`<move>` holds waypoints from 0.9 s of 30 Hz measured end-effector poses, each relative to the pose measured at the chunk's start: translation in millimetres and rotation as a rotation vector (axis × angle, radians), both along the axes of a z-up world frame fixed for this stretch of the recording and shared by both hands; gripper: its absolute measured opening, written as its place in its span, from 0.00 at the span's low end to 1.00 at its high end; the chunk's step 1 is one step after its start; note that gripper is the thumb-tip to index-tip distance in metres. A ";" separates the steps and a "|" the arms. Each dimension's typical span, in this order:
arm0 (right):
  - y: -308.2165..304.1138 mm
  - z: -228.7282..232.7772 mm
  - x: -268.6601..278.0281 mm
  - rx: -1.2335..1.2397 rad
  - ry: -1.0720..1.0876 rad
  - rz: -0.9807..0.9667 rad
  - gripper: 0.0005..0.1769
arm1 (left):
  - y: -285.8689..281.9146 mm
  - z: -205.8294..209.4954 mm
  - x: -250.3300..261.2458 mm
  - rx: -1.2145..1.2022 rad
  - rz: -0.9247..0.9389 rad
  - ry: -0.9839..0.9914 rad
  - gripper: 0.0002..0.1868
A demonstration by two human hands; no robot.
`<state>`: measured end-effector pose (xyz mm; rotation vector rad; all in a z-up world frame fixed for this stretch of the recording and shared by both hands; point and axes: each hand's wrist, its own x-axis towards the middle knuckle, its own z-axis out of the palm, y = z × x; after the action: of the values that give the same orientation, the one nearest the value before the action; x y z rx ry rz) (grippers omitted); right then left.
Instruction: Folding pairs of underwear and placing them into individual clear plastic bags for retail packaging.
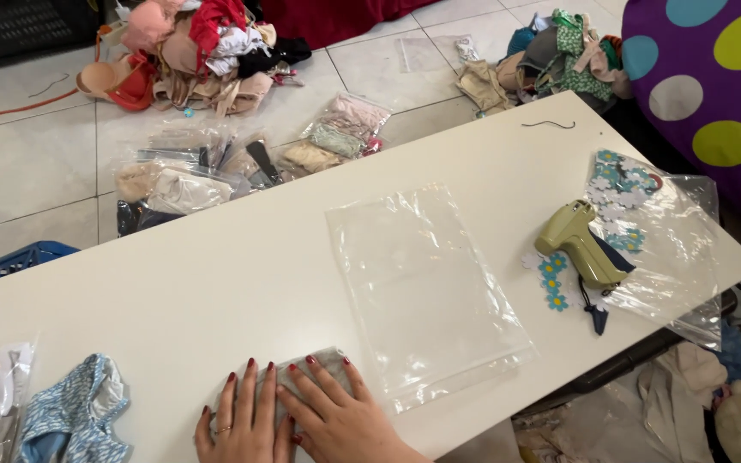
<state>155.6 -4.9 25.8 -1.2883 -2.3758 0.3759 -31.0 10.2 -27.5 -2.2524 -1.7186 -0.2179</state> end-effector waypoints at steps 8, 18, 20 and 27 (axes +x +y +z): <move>-3.5 11.6 9.1 -0.037 0.244 -0.010 0.29 | 10.1 24.1 -22.8 -0.414 0.174 -0.117 0.42; -14.9 7.9 17.8 0.214 0.642 -0.108 0.16 | 6.7 -50.2 -67.8 -0.465 -0.020 -0.777 0.06; -23.3 6.3 21.9 0.210 0.705 -0.106 0.15 | 0.2 -58.2 -60.8 -0.440 0.024 -0.923 0.07; -37.2 -25.9 37.6 0.076 1.196 -0.140 0.20 | -20.1 21.7 -21.1 -0.355 0.296 -1.072 0.39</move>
<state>193.2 -42.1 -0.2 -0.7959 -1.2622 0.7356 -52.1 -10.0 -5.8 -2.1877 -2.7377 -1.3302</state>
